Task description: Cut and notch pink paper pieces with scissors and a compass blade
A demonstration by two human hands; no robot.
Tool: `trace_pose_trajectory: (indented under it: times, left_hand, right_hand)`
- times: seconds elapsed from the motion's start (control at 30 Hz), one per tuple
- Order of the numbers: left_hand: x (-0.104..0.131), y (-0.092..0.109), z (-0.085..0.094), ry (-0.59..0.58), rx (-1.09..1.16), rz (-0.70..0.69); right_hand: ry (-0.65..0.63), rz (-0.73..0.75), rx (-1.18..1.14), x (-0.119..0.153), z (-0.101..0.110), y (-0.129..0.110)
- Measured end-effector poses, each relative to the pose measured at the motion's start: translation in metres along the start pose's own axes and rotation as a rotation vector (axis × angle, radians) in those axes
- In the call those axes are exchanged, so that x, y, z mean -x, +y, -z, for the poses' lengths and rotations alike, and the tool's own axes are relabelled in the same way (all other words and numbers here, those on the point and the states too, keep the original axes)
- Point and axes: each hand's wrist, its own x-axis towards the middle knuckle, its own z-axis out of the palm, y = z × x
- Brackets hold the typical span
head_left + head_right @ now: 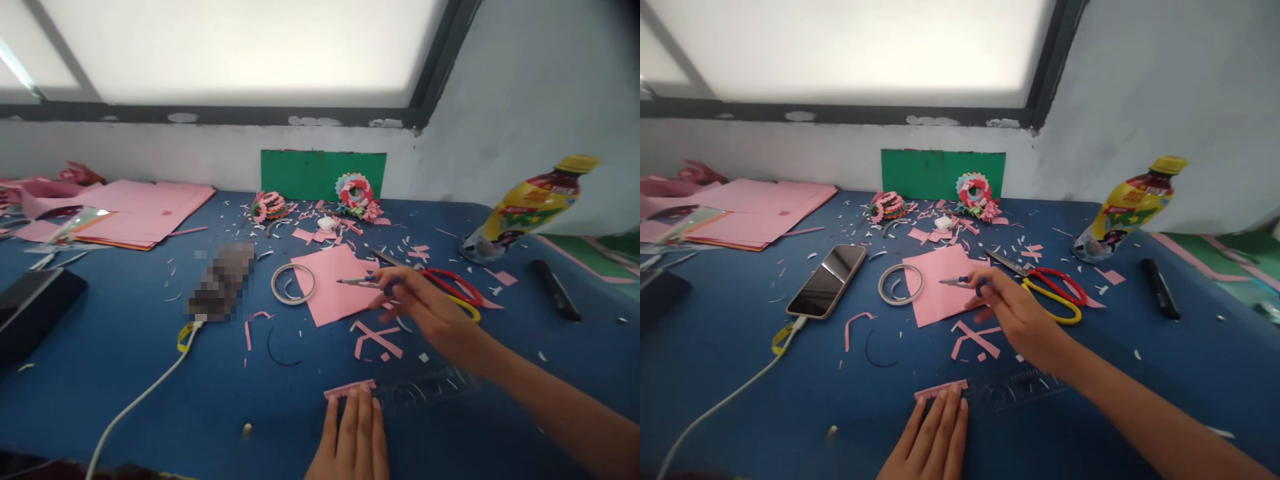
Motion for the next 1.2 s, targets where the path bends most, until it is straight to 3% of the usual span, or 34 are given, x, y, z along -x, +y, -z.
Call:
trace_pose_trajectory:
  times: [0.07, 0.17, 0.23, 0.3, 0.4, 0.5, 0.73, 0.87, 1.0, 1.1, 1.2]
  left_hand:
    - [-0.002, 0.003, 0.000, 0.018, -0.004, 0.015]
    - [-0.006, 0.009, -0.003, 0.095, 0.013, 0.125]
    - [-0.007, 0.011, -0.007, 0.167, 0.018, 0.195]
    - [-0.005, 0.011, -0.011, 0.215, -0.016, 0.150]
    - [0.000, 0.008, -0.016, 0.179, -0.092, 0.017]
    - [0.002, 0.005, -0.014, 0.134, -0.115, -0.018]
    - [-0.013, 0.000, 0.003, 0.164, -0.007, 0.106]
    - [-0.012, 0.001, 0.005, 0.126, 0.024, 0.110]
    - [-0.014, -0.004, 0.013, -0.051, 0.148, 0.138]
    - [-0.021, -0.017, 0.023, -0.240, 0.314, 0.071]
    - [-0.027, -0.031, 0.028, -0.371, 0.472, 0.039]
  right_hand:
    - [-0.015, -0.094, -0.304, 0.002, 0.003, -0.003]
    - [-0.065, -0.160, -0.483, 0.003, 0.002, -0.003]
    - [-0.082, -0.207, -0.498, 0.004, -0.001, -0.004]
    - [-0.066, -0.247, -0.505, 0.004, -0.003, -0.007]
    - [-0.089, -0.245, -0.539, 0.008, -0.002, -0.012]
    - [-0.122, -0.252, -0.539, 0.014, 0.001, -0.016]
    - [-0.093, -0.343, -0.674, 0.017, -0.002, -0.024]
    - [-0.019, -0.403, -0.584, 0.016, -0.008, -0.015]
    - [-0.048, -0.201, -0.103, 0.018, -0.013, 0.004]
    - [-0.045, 0.161, 0.391, 0.021, -0.017, 0.017]
    - [0.008, 0.467, 0.707, 0.023, -0.021, 0.026]
